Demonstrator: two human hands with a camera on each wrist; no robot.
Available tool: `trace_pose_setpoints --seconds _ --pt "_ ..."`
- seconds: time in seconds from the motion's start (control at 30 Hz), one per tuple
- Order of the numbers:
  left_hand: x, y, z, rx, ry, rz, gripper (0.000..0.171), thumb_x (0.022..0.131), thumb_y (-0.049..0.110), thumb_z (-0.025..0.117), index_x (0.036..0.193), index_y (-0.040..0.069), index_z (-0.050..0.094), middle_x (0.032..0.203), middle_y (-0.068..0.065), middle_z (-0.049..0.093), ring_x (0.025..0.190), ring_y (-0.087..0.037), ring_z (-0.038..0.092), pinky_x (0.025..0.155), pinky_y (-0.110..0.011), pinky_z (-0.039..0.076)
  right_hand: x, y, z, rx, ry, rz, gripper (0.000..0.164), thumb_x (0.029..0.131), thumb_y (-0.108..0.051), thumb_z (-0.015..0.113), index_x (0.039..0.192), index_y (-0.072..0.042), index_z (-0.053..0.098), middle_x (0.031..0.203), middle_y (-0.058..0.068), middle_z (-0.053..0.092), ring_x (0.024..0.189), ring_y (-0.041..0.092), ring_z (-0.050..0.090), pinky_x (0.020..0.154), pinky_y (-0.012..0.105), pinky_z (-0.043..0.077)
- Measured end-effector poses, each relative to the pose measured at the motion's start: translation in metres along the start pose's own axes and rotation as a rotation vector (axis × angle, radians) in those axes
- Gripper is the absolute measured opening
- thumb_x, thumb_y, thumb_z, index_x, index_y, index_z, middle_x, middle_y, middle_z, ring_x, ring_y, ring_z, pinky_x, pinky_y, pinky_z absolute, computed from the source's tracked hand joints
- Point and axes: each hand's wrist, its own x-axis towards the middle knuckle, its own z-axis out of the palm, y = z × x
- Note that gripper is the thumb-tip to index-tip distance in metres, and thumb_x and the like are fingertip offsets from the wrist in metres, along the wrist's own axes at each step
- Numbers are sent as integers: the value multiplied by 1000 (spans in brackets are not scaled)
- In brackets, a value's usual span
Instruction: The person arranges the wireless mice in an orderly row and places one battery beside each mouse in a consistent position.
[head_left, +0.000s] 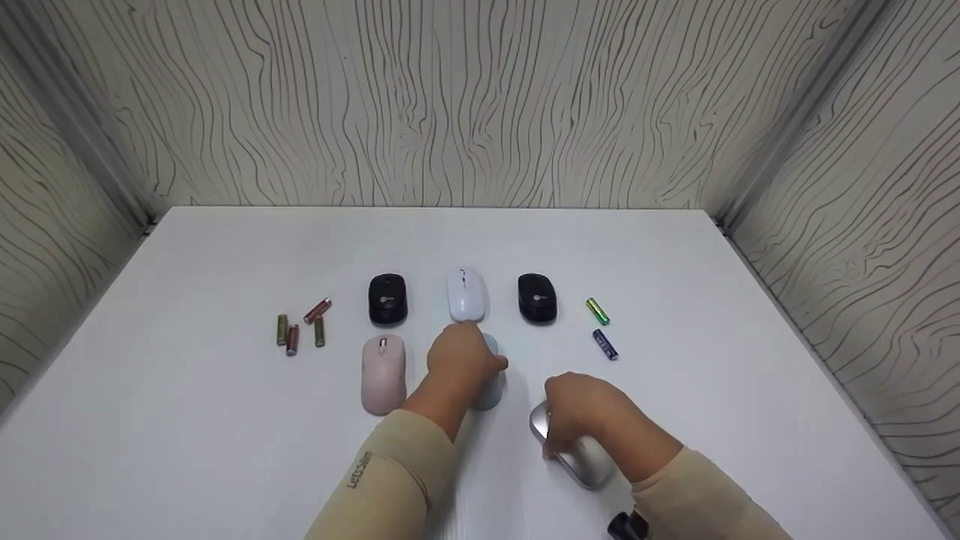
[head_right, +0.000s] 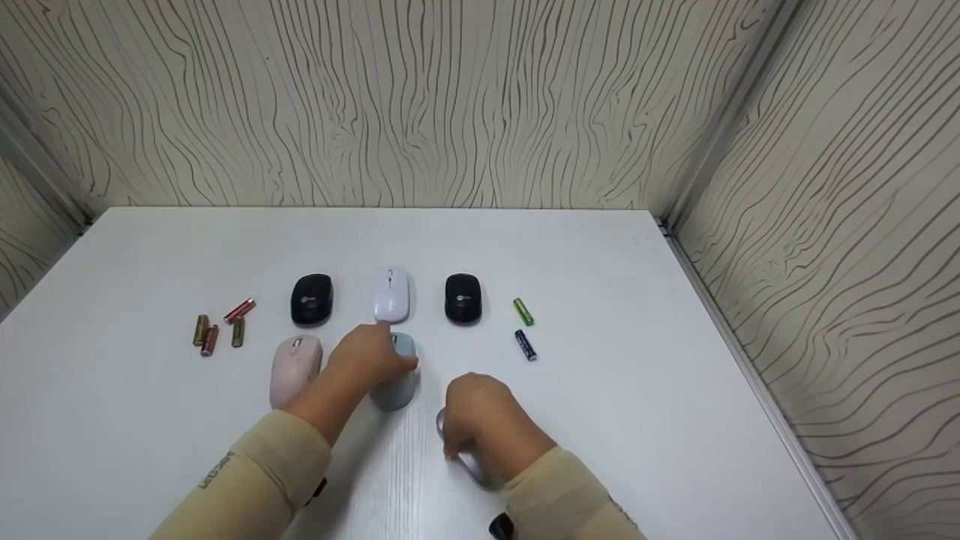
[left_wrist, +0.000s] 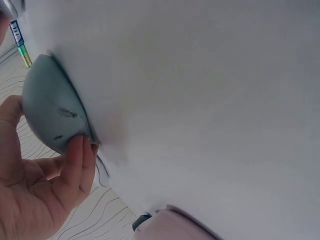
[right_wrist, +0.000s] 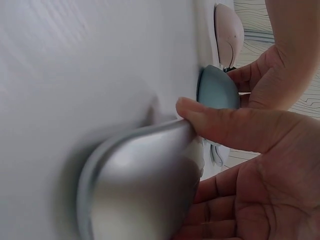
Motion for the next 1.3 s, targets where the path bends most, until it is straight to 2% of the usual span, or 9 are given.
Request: trace_pose_setpoints --seconds 0.13,0.4,0.5,0.7,0.83,0.93,1.17,1.3 --pt "-1 -2 -2 -1 0 13 66 69 47 74 110 -2 59 102 -15 63 92 -26 61 79 -39 50 -2 2 2 14 12 0 57 50 -28 85 93 -3 59 77 5 59 70 21 54 64 43 47" --pt "-4 -12 -10 1 9 57 58 74 47 70 106 0 62 94 -11 64 80 -21 59 73 -36 51 -6 5 7 49 39 13 60 53 -33 85 99 -3 58 80 4 58 72 20 54 65 43 48" --pt "-7 -16 -16 -12 -1 58 60 77 45 67 114 -1 58 98 -12 63 81 -20 57 75 -35 50 -8 6 10 56 41 22 64 54 -35 84 102 -2 58 82 6 59 73 21 55 66 43 48" --pt "-14 -26 -37 -38 -15 27 69 80 46 64 130 2 47 117 -14 59 90 -22 56 83 -36 48 -8 7 12 47 60 19 64 56 -35 83 104 -1 57 83 6 60 74 21 56 67 44 48" --pt "-19 -38 -52 -42 4 15 72 80 46 64 134 3 43 127 -15 54 104 -25 56 89 -42 44 -8 6 11 44 48 25 64 56 -32 83 106 -1 57 85 7 60 75 22 56 68 45 48" --pt "-25 -51 -59 -39 18 30 72 81 42 64 134 0 41 130 -17 50 113 -29 52 94 -44 41 -9 5 11 36 55 22 66 55 -28 82 108 1 56 87 9 61 77 24 57 69 46 48" --pt "-39 -82 -60 -4 63 58 69 83 36 65 133 -5 40 126 -22 51 118 -35 47 96 -46 38 -10 6 11 15 59 4 66 54 -27 81 107 2 56 86 11 60 76 26 57 69 47 48" --pt "-41 -95 -60 21 92 56 68 83 33 64 133 -5 39 127 -26 49 119 -38 45 96 -48 38 -9 6 11 14 47 7 66 56 -28 81 108 2 56 86 10 60 76 25 57 69 47 48"
